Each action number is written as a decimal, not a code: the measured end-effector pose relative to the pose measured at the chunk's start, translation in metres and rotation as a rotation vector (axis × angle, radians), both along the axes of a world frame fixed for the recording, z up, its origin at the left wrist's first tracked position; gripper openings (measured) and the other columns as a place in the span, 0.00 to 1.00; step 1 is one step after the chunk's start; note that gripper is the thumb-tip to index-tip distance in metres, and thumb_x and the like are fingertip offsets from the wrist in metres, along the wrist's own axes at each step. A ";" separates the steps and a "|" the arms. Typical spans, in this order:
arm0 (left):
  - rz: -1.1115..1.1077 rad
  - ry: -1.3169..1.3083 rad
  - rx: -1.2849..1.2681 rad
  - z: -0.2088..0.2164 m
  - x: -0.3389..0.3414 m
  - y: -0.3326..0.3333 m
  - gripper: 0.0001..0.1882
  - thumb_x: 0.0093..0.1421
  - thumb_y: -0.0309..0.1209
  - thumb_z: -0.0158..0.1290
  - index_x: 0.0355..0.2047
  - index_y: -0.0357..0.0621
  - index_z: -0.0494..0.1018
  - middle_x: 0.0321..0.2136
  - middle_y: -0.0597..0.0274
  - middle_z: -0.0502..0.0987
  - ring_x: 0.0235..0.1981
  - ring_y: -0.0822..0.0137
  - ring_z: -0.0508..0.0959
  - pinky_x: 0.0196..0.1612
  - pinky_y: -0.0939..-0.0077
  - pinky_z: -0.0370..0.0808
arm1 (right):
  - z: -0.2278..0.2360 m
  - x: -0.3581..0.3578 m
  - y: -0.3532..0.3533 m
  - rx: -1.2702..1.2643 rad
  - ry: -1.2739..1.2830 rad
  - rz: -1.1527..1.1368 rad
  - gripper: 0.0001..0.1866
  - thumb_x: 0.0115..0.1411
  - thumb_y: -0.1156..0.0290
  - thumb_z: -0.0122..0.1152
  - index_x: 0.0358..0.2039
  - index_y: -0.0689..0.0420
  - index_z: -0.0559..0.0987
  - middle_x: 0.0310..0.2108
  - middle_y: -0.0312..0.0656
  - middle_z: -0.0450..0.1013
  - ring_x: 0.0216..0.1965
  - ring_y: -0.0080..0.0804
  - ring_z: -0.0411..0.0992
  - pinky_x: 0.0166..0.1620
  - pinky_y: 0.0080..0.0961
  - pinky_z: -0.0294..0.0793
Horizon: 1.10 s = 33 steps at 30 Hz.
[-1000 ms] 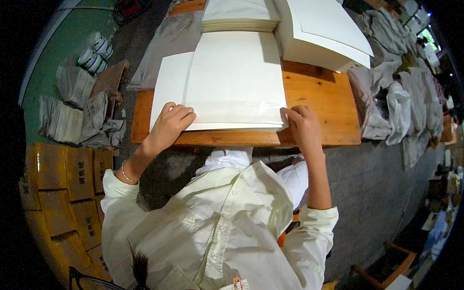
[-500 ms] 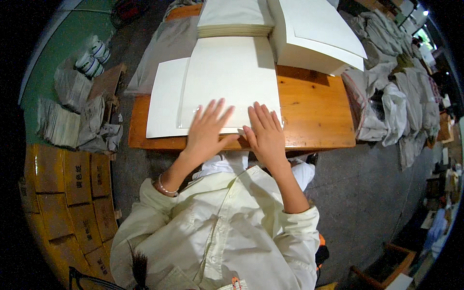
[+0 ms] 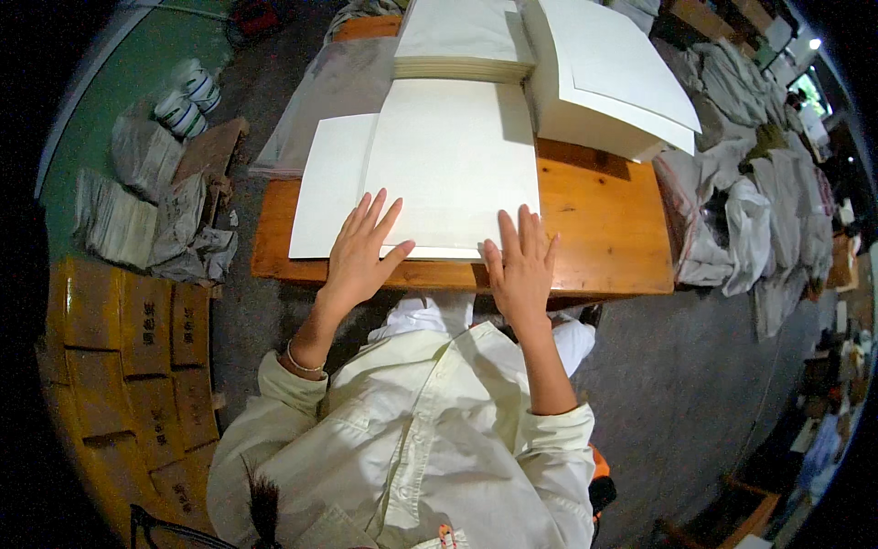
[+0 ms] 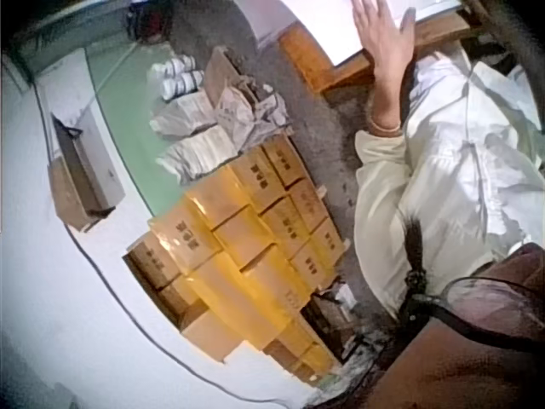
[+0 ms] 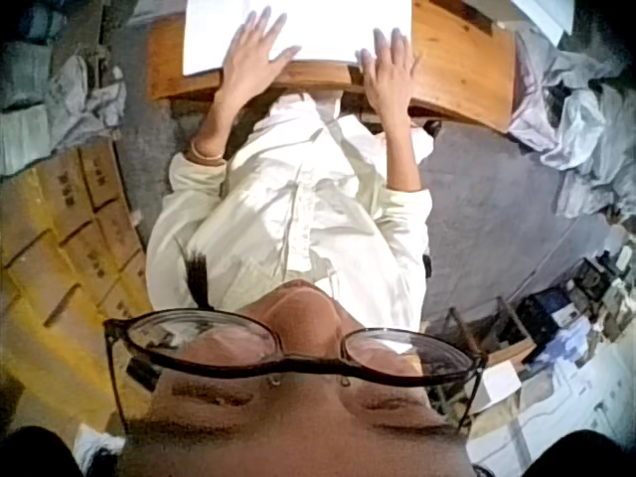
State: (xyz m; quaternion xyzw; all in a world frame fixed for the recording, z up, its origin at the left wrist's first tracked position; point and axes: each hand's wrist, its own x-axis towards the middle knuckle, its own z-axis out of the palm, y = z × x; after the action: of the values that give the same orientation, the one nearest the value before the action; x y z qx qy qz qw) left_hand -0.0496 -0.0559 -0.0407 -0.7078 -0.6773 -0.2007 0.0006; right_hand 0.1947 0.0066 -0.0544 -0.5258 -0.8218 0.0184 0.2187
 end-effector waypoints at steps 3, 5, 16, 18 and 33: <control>0.097 -0.319 -0.114 0.000 -0.008 0.008 0.37 0.63 0.51 0.45 0.61 0.32 0.57 0.63 0.41 0.54 0.66 0.47 0.52 0.66 0.59 0.51 | 0.005 0.010 0.007 -0.129 0.026 -0.213 0.28 0.66 0.49 0.40 0.63 0.49 0.63 0.64 0.56 0.53 0.65 0.56 0.49 0.66 0.53 0.39; 0.150 -0.523 -0.109 -0.002 -0.020 0.012 0.39 0.64 0.50 0.44 0.62 0.27 0.52 0.64 0.36 0.50 0.66 0.46 0.50 0.66 0.59 0.49 | 0.001 0.025 0.015 -0.164 0.073 -0.248 0.33 0.66 0.46 0.39 0.63 0.55 0.61 0.63 0.62 0.53 0.65 0.62 0.46 0.66 0.54 0.36; -0.037 -1.928 -0.423 0.011 -0.059 0.024 0.20 0.60 0.41 0.54 0.47 0.42 0.66 0.43 0.59 0.69 0.43 0.66 0.69 0.42 0.71 0.69 | 0.026 0.028 0.022 -0.366 0.933 -0.112 0.21 0.61 0.64 0.57 0.45 0.70 0.73 0.51 0.59 0.67 0.48 0.51 0.70 0.50 0.40 0.70; -0.003 -2.022 -0.461 0.022 -0.042 0.017 0.23 0.62 0.37 0.50 0.53 0.35 0.64 0.47 0.52 0.70 0.45 0.58 0.72 0.49 0.65 0.70 | 0.034 0.025 0.017 -0.675 1.358 -0.072 0.18 0.66 0.63 0.48 0.50 0.64 0.69 0.35 0.45 0.75 0.38 0.37 0.77 0.44 0.27 0.76; 0.048 -2.026 0.021 0.068 0.077 -0.022 0.18 0.65 0.23 0.43 0.53 0.27 0.57 0.49 0.48 0.68 0.49 0.54 0.73 0.53 0.50 0.75 | 0.061 0.024 -0.025 -0.898 1.467 0.206 0.14 0.68 0.67 0.44 0.46 0.65 0.65 0.35 0.46 0.72 0.30 0.32 0.77 0.32 0.24 0.78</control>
State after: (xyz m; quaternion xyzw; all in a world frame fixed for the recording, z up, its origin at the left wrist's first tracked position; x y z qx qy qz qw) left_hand 0.0278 -0.0781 0.0275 -0.1908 -0.3713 -0.7125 -0.5640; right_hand 0.2190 -0.0182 0.0071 -0.3406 -0.4318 0.6955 0.4625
